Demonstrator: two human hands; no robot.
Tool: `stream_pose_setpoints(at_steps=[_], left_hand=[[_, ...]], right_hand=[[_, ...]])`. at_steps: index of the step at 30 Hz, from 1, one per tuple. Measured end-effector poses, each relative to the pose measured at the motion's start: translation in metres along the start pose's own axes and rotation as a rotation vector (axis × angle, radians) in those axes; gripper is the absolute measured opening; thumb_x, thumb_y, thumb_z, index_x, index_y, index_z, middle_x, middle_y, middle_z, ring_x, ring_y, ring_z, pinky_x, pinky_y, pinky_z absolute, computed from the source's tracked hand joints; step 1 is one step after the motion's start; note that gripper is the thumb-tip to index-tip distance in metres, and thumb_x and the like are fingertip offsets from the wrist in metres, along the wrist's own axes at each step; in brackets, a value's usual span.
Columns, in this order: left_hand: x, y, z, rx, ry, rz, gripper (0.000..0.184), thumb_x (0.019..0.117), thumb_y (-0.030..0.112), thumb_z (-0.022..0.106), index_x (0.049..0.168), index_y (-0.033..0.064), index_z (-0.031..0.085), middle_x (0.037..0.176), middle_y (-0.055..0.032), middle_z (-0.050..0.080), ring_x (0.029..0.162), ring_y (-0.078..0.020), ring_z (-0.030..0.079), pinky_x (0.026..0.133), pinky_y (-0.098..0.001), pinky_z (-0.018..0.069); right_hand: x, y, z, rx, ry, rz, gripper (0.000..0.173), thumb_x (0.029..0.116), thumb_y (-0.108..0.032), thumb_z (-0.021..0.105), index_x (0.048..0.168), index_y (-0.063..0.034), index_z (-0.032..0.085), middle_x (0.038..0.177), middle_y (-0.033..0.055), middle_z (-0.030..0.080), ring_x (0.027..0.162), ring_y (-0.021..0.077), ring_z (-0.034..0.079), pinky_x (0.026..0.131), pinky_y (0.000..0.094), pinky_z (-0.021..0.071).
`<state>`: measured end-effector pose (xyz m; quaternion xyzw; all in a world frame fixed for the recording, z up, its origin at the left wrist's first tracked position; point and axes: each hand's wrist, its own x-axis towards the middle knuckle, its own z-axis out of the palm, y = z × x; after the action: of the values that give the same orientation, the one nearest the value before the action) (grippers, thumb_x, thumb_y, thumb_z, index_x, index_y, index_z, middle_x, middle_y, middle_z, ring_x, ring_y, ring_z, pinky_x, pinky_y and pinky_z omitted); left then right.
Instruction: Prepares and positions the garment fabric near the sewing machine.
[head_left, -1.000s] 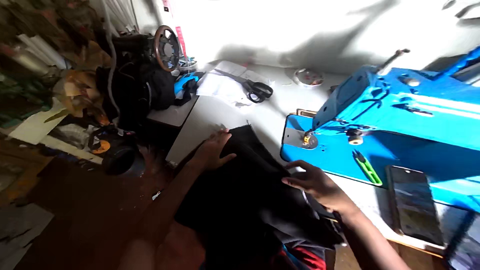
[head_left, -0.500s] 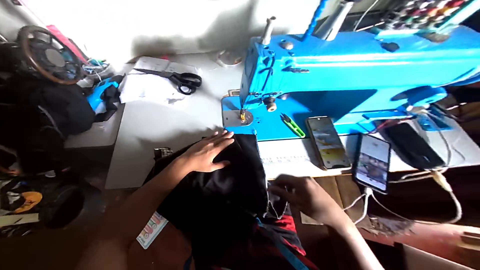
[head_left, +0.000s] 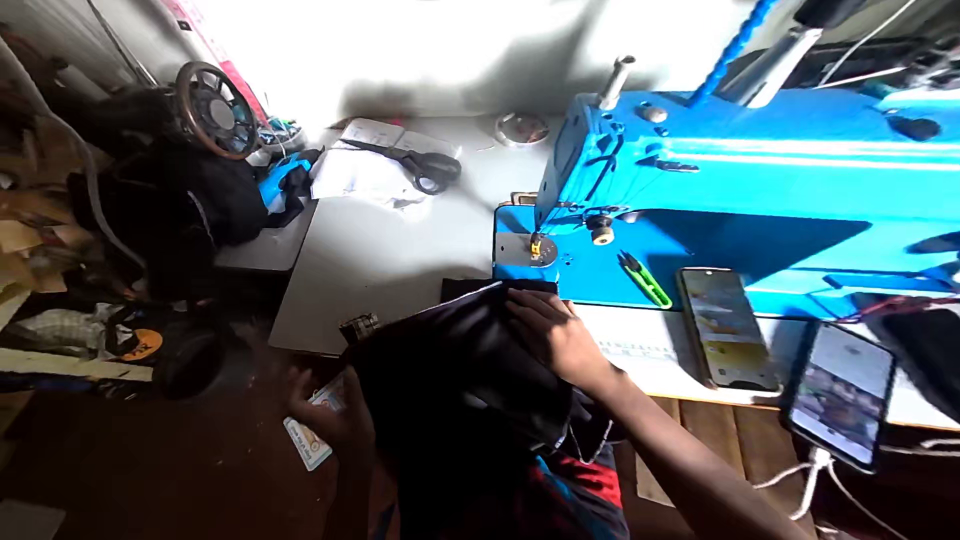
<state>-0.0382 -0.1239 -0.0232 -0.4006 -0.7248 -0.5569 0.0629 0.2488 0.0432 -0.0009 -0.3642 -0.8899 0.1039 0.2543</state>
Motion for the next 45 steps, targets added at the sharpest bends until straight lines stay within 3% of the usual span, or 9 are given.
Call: stream_pose_setpoints(at_steps=[4, 7, 10, 17, 23, 31, 33, 36, 45], left_hand=[[-0.031, -0.023, -0.015, -0.061, -0.322, -0.277, 0.075, 0.0931, 0.02, 0.069, 0.147, -0.0186, 0.034, 0.149, -0.0365, 0.043, 0.14, -0.0335, 0.047, 0.116, -0.0405, 0.0398], [-0.024, -0.022, -0.008, 0.043, -0.377, -0.262, 0.03, 0.1014, 0.011, 0.057, 0.115, -0.0144, 0.065, 0.103, -0.0231, 0.071, 0.097, -0.0191, 0.069, 0.091, -0.0359, 0.0546], [0.002, -0.007, -0.009, 0.062, -0.259, -0.235, 0.032, 0.107, 0.012, 0.047, 0.113, -0.0152, 0.062, 0.097, -0.0198, 0.069, 0.089, -0.0123, 0.066, 0.086, -0.0302, 0.0546], [0.145, 0.046, 0.016, 0.14, -0.165, 0.461, 0.037, 0.1069, 0.02, 0.054, 0.1, -0.0135, 0.066, 0.088, -0.0271, 0.069, 0.08, -0.0273, 0.069, 0.079, -0.0403, 0.0566], [0.21, 0.04, 0.09, 0.46, -0.685, 0.456, 0.041, 0.1078, 0.027, 0.052, 0.11, -0.01, 0.068, 0.107, -0.0342, 0.068, 0.103, -0.0551, 0.066, 0.087, -0.0737, 0.048], [0.134, 0.063, 0.12, 0.441, -0.525, 0.328, 0.029, 0.1027, 0.009, 0.053, 0.125, -0.0056, 0.065, 0.125, -0.0302, 0.063, 0.119, -0.0489, 0.06, 0.103, -0.0645, 0.0452], [0.1, 0.074, 0.127, 0.236, -0.617, 0.483, 0.037, 0.1038, 0.025, 0.053, 0.125, -0.0021, 0.067, 0.132, -0.0227, 0.064, 0.124, -0.0391, 0.061, 0.106, -0.0566, 0.0477], [0.058, 0.078, 0.138, 0.22, -1.02, 0.542, 0.073, 0.1007, 0.063, 0.045, 0.155, 0.0135, 0.047, 0.165, -0.0157, 0.035, 0.154, -0.0359, 0.028, 0.121, -0.0669, 0.0192], [0.051, 0.074, 0.145, 0.325, -1.096, 0.659, 0.082, 0.0958, 0.074, 0.041, 0.159, 0.0218, 0.04, 0.169, -0.0143, 0.026, 0.158, -0.0388, 0.015, 0.121, -0.0697, 0.0083]], right_hand=[[0.007, 0.005, -0.008, -0.051, -0.055, -0.09, 0.035, 0.1063, -0.025, 0.048, 0.119, -0.0048, 0.073, 0.139, 0.01, 0.066, 0.123, 0.0344, 0.064, 0.093, 0.0556, 0.0523], [0.011, 0.016, -0.011, 0.022, -0.094, -0.118, 0.034, 0.1045, -0.029, 0.051, 0.119, -0.0073, 0.074, 0.139, 0.0079, 0.066, 0.122, 0.0343, 0.064, 0.093, 0.0555, 0.0511], [0.007, 0.017, -0.011, 0.045, -0.088, -0.058, 0.035, 0.1047, -0.032, 0.051, 0.122, -0.0111, 0.073, 0.14, 0.0043, 0.065, 0.125, 0.0323, 0.062, 0.095, 0.0559, 0.0486], [-0.008, 0.001, -0.004, -0.034, 0.008, 0.167, 0.036, 0.1052, -0.033, 0.05, 0.123, -0.0114, 0.073, 0.141, 0.0037, 0.065, 0.128, 0.0333, 0.06, 0.095, 0.0594, 0.0476], [-0.012, -0.017, 0.004, -0.144, 0.116, 0.318, 0.033, 0.1033, -0.031, 0.053, 0.12, -0.0122, 0.075, 0.137, 0.0044, 0.067, 0.121, 0.035, 0.064, 0.086, 0.0582, 0.0493], [-0.01, -0.016, 0.004, -0.18, 0.124, 0.305, 0.034, 0.1031, -0.033, 0.052, 0.118, -0.0118, 0.075, 0.136, 0.0056, 0.068, 0.119, 0.0352, 0.065, 0.085, 0.0568, 0.0504], [-0.009, -0.016, 0.004, -0.177, 0.132, 0.303, 0.035, 0.1032, -0.032, 0.052, 0.118, -0.0111, 0.075, 0.135, 0.0063, 0.069, 0.118, 0.0358, 0.066, 0.085, 0.0573, 0.0508], [-0.012, -0.014, 0.003, -0.135, 0.117, 0.303, 0.038, 0.1031, -0.036, 0.053, 0.124, -0.0108, 0.072, 0.138, 0.0068, 0.067, 0.121, 0.0363, 0.064, 0.087, 0.0577, 0.0496], [-0.022, -0.006, -0.026, -0.15, -0.104, 0.175, 0.044, 0.1055, -0.041, 0.048, 0.139, -0.0177, 0.066, 0.15, 0.009, 0.057, 0.134, 0.0401, 0.055, 0.093, 0.0621, 0.0466]])
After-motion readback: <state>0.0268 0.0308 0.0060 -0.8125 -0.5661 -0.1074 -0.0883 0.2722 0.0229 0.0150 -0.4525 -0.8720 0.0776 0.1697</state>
